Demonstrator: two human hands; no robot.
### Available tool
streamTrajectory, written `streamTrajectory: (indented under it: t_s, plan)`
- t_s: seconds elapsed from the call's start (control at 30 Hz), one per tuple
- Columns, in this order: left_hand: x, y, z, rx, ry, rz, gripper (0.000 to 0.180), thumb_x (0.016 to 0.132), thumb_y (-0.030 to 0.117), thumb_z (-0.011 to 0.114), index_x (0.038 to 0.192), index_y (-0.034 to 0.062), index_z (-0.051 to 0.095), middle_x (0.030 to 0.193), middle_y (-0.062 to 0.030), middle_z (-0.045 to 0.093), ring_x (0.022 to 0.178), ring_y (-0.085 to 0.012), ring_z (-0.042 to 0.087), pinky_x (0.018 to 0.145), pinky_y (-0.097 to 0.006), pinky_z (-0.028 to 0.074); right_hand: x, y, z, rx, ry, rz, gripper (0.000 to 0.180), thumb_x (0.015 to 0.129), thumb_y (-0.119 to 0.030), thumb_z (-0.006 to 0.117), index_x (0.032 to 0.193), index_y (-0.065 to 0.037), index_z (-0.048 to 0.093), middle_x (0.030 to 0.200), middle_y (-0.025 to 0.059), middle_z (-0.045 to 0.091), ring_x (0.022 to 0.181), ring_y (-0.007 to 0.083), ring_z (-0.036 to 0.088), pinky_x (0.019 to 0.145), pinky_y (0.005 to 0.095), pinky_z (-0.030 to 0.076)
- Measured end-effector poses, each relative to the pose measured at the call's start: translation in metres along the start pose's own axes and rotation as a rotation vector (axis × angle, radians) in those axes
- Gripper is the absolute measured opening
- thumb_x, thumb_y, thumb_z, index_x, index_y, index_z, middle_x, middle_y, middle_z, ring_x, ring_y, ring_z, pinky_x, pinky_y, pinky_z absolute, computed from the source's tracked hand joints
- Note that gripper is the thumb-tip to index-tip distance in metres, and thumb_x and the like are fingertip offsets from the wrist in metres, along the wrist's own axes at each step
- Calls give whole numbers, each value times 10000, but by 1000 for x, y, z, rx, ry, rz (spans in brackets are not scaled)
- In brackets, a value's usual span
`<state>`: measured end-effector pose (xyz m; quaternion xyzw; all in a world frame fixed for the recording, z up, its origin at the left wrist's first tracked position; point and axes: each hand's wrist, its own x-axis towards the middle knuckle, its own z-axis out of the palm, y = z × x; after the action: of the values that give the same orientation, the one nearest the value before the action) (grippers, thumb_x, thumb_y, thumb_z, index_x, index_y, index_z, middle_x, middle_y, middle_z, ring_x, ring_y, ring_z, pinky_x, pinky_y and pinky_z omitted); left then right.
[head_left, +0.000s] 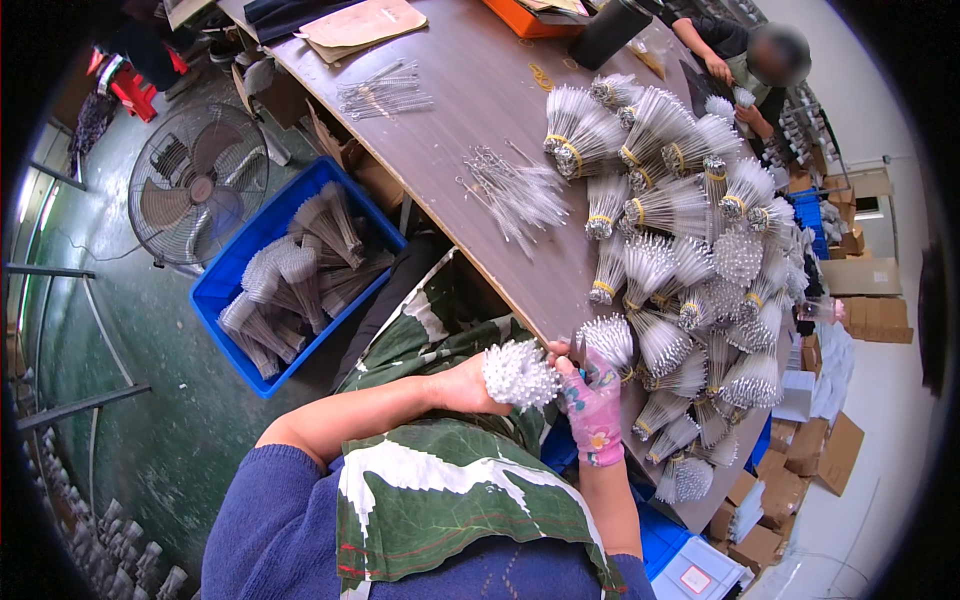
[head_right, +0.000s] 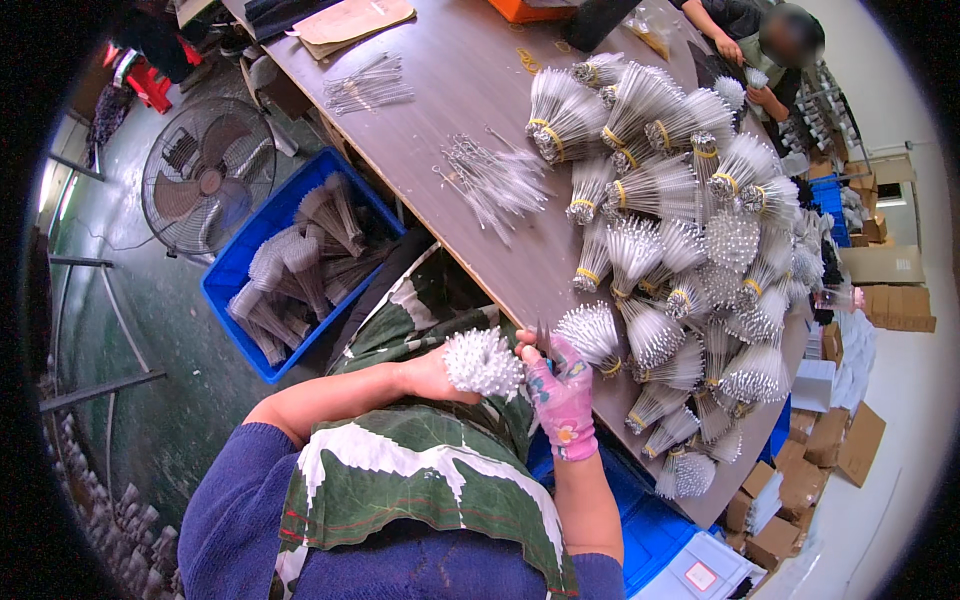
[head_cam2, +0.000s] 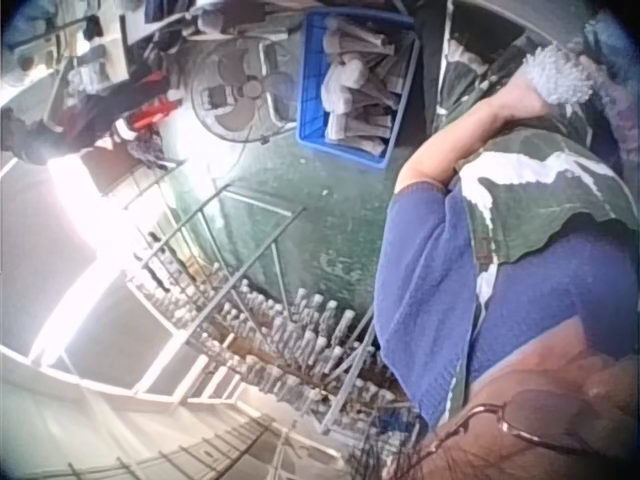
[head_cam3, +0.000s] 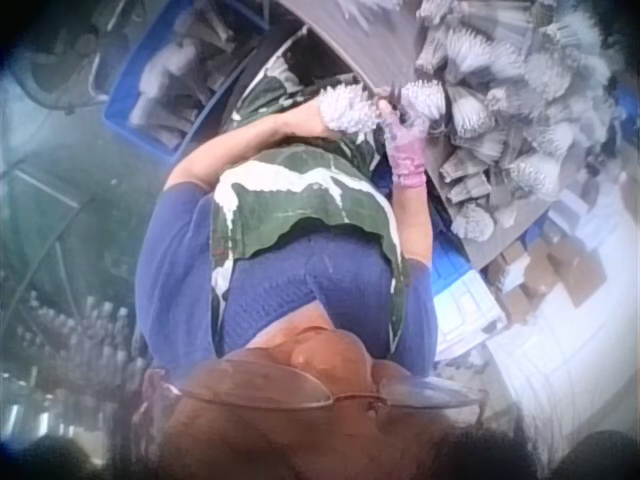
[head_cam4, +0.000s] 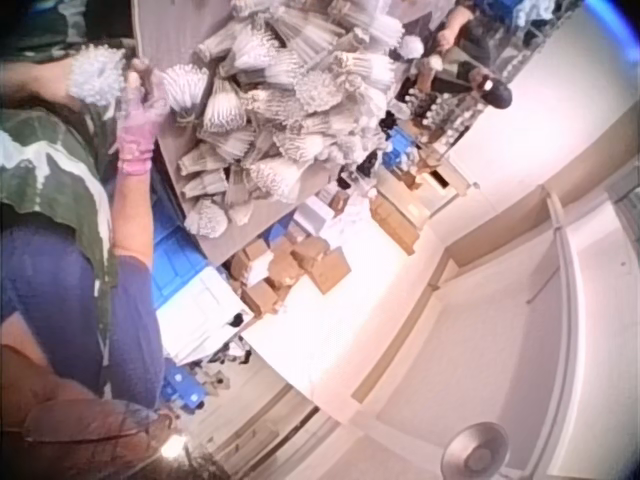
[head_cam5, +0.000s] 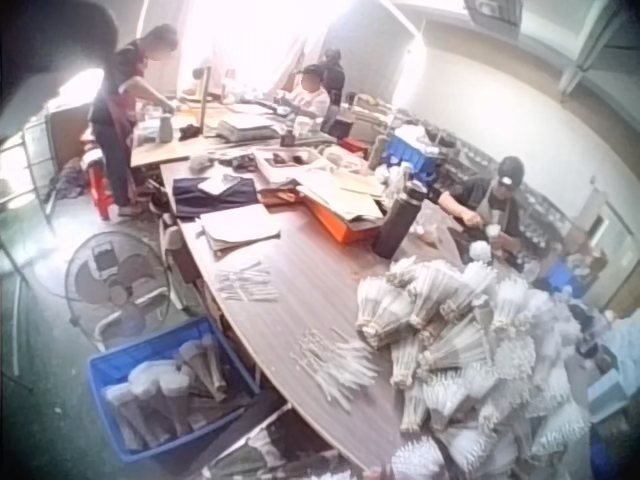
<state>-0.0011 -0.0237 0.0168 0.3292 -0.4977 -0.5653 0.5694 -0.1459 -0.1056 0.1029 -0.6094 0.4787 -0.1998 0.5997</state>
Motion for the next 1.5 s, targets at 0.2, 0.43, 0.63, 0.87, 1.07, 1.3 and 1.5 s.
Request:
streamTrajectory:
  t_s: [0.2,0.43,0.63,0.87,1.07,1.3,1.5]
  plan:
    - [-15,-16,1,5,-210,-203,589,638,45,628,1206,25,473,1146,-113,541,1094,-216,485,978,-340,348,9,9,-10,-63,-272,181,190,844,-134,620,982,-4,625,816,10,623,714,83,559,672,232,460]
    - [-19,-23,5,-607,-177,-452,476,657,-37,631,1113,40,516,948,-46,571,855,-129,545,778,-275,454,1,27,-2,-275,-29,-171,145,857,-142,591,908,-8,608,739,7,586,658,74,516,582,233,413]
    - [-24,-26,2,-1178,-102,-615,579,643,-58,563,1204,37,459,1021,-100,550,899,-217,570,872,-375,469,-3,36,7,-83,114,29,177,872,-183,595,928,-15,591,735,4,571,587,62,495,495,224,403]
    - [-23,-28,2,-1202,48,-624,578,676,-63,513,1239,41,436,1126,-104,526,939,-219,569,898,-428,477,1,29,13,33,75,122,183,884,-179,577,975,-22,555,728,13,568,525,77,534,416,217,422]
    - [-23,-29,6,-1157,19,-635,556,663,-29,538,1209,44,466,1045,-73,552,827,-180,576,767,-366,513,0,39,12,-41,29,60,169,896,-172,560,979,-26,554,740,14,570,514,76,524,418,212,413]
    - [-25,-36,6,-995,-81,-632,547,634,-25,569,1170,34,475,989,-75,561,772,-163,568,753,-321,483,6,68,-3,310,-202,-22,542,775,-181,707,1218,-20,438,1094,49,522,984,140,523,839,278,439]
    - [-18,-21,11,-665,102,-520,596,664,3,608,1233,33,432,1076,-100,558,929,-201,572,861,-334,452,-3,49,6,92,-185,-66,738,664,-73,749,1277,8,346,1212,118,446,1120,195,467,957,316,382]
